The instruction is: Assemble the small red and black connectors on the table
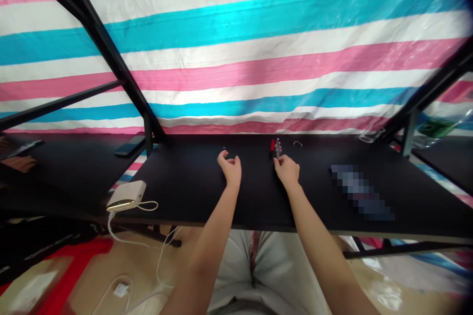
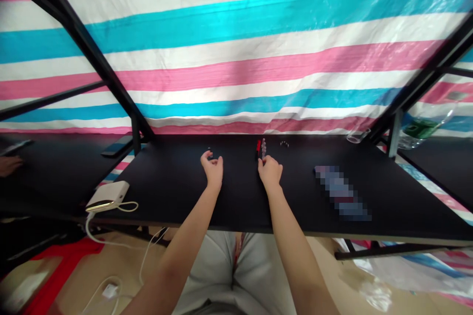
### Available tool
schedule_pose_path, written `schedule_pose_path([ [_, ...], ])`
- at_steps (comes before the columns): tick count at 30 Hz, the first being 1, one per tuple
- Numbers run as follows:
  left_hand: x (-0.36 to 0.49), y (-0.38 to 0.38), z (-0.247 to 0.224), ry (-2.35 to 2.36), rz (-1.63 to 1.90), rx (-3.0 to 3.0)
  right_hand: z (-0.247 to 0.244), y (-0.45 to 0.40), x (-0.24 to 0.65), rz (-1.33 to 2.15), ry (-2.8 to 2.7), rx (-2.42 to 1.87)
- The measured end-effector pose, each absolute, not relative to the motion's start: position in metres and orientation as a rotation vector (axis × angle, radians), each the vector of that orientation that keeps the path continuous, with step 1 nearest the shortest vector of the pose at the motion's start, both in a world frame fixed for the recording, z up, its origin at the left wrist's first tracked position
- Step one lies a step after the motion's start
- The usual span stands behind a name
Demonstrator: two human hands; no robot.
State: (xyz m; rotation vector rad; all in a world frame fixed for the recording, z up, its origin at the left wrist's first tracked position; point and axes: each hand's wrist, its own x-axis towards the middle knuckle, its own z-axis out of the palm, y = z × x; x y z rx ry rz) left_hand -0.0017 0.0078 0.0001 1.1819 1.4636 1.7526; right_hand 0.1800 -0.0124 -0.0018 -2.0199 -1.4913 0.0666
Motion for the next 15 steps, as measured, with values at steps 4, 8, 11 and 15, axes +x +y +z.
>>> schedule_pose_path([
  [4,-0.01,0.015,0.004,1.287,1.729,0.862,0.0,-0.017,0.166,0.059,-1.586,-1.755],
  [8,-0.015,0.025,0.001,1.078,1.641,0.692,0.002,-0.02,0.155,0.072,-1.604,-1.709],
  [11,-0.016,0.026,0.001,1.015,1.65,0.579,0.002,-0.022,0.154,0.085,-1.594,-1.713],
  [15,-0.017,0.019,0.006,0.926,1.606,0.534,0.003,-0.023,0.153,0.084,-1.621,-1.631],
])
